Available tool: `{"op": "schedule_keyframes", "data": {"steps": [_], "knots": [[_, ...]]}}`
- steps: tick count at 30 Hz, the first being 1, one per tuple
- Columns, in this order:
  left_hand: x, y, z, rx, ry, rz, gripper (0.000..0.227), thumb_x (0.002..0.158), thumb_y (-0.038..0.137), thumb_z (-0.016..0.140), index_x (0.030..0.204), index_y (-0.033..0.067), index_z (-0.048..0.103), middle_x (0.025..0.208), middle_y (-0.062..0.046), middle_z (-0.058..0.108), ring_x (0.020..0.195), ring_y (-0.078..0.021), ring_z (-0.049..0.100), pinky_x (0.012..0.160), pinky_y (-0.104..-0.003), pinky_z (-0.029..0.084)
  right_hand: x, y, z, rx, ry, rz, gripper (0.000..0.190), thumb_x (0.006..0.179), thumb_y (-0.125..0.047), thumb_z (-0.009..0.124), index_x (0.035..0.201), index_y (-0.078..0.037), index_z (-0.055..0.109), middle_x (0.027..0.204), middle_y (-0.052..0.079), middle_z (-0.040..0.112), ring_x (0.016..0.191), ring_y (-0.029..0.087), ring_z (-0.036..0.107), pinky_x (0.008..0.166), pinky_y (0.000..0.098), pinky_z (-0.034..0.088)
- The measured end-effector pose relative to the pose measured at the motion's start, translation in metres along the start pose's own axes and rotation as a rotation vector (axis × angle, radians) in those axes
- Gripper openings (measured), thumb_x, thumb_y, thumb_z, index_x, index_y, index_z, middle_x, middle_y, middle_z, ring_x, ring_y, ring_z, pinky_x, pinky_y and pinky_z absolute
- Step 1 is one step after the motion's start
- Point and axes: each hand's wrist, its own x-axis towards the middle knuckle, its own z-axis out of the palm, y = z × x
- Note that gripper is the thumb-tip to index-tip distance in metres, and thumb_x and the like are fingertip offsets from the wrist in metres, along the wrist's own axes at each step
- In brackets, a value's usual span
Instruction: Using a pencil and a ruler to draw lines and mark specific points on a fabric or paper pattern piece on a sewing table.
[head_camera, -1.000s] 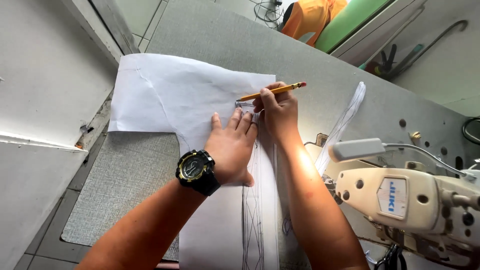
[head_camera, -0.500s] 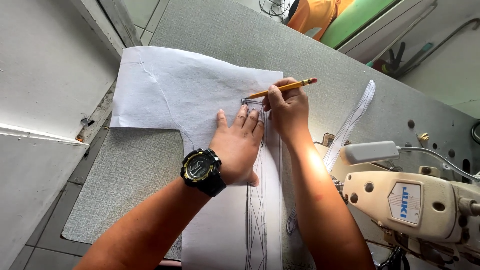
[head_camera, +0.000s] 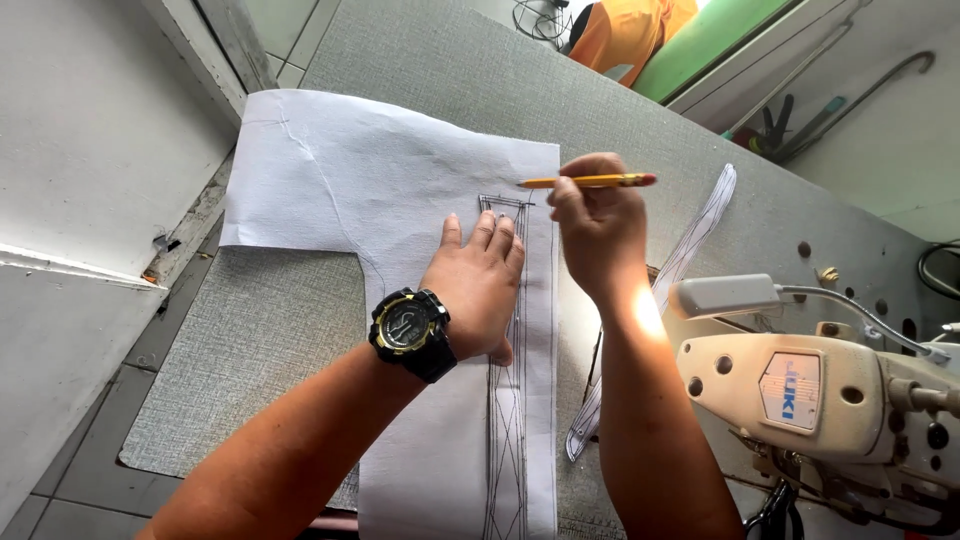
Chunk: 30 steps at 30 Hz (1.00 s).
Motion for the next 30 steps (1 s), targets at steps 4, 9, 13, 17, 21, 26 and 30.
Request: {"op": "schedule_keyframes", "data": {"steps": [4, 9, 13, 17, 21, 26, 30], "knots": [[0.005, 0.004, 0.002, 0.014, -0.011, -0.010, 0.135, 0.061, 0.068, 0.095, 0.153, -0.0058, 0.030, 0.161, -0.029, 0.024, 0.154, -0.0444, 0.014, 0.121, -0.069, 0.009, 0.013, -0.013, 0.013, -0.058, -0.115, -0.100, 0.009, 0.098, -0.012, 0.060, 0.103, -0.005, 0.064, 0.077, 0.015, 0.068, 0.073, 0.022, 0.071, 0.061, 0.0324, 0.053], [0.007, 0.023, 0.010, 0.065, 0.158, -0.125, 0.093, 0.077, 0.045, 0.089, 0.144, -0.0057, 0.048, 0.153, -0.028, 0.040, 0.148, -0.0431, 0.031, 0.121, -0.057, 0.022, 0.038, -0.014, 0.033, -0.265, -0.301, -0.005, 0.008, 0.092, -0.017, 0.062, 0.094, -0.011, 0.067, 0.065, 0.004, 0.062, 0.057, 0.016, 0.059, 0.052, 0.0305, 0.047], [0.017, 0.030, 0.020, 0.019, 0.201, -0.179, 0.067, 0.087, 0.031, 0.076, 0.140, -0.0047, 0.054, 0.151, -0.028, 0.043, 0.147, -0.0449, 0.034, 0.119, -0.058, 0.023, 0.046, -0.014, 0.039, -0.304, -0.331, 0.048, 0.007, 0.090, -0.016, 0.063, 0.091, -0.012, 0.068, 0.063, 0.002, 0.061, 0.054, 0.013, 0.058, 0.048, 0.0265, 0.047], [0.037, 0.030, 0.042, -0.010, 0.300, -0.238, 0.045, 0.094, 0.018, 0.064, 0.134, -0.0017, 0.061, 0.149, -0.024, 0.048, 0.146, -0.0402, 0.039, 0.119, -0.054, 0.026, 0.048, -0.017, 0.039, -0.331, -0.360, 0.084, 0.006, 0.090, -0.014, 0.062, 0.091, -0.011, 0.067, 0.065, 0.004, 0.061, 0.056, 0.014, 0.059, 0.049, 0.0275, 0.048], [0.019, 0.033, 0.020, 0.001, 0.287, -0.237, 0.040, 0.095, 0.013, 0.058, 0.132, -0.0006, 0.061, 0.147, -0.024, 0.050, 0.144, -0.0404, 0.041, 0.117, -0.057, 0.028, 0.052, -0.018, 0.040, -0.285, -0.316, 0.000, 0.012, 0.096, -0.012, 0.062, 0.102, -0.006, 0.069, 0.074, 0.013, 0.068, 0.058, 0.018, 0.065, 0.054, 0.0330, 0.056], [0.005, 0.031, 0.005, 0.072, 0.205, -0.170, 0.042, 0.095, 0.015, 0.053, 0.134, 0.0000, 0.056, 0.146, -0.029, 0.047, 0.143, -0.0453, 0.041, 0.111, -0.071, 0.029, 0.013, -0.050, 0.025, -0.111, -0.033, -0.306, 0.005, 0.099, -0.003, 0.062, 0.102, -0.002, 0.066, 0.080, 0.018, 0.072, 0.071, 0.029, 0.074, 0.060, 0.0389, 0.059], [0.005, 0.027, -0.005, 0.126, 0.129, -0.093, 0.048, 0.095, 0.022, 0.052, 0.137, -0.0017, 0.049, 0.141, -0.032, 0.042, 0.139, -0.0518, 0.038, 0.104, -0.079, 0.030, -0.050, -0.059, 0.008, 0.013, 0.226, -0.418, 0.017, 0.098, 0.006, 0.069, 0.106, -0.009, 0.069, 0.087, 0.013, 0.069, 0.082, 0.021, 0.069, 0.070, 0.0347, 0.055]]}}
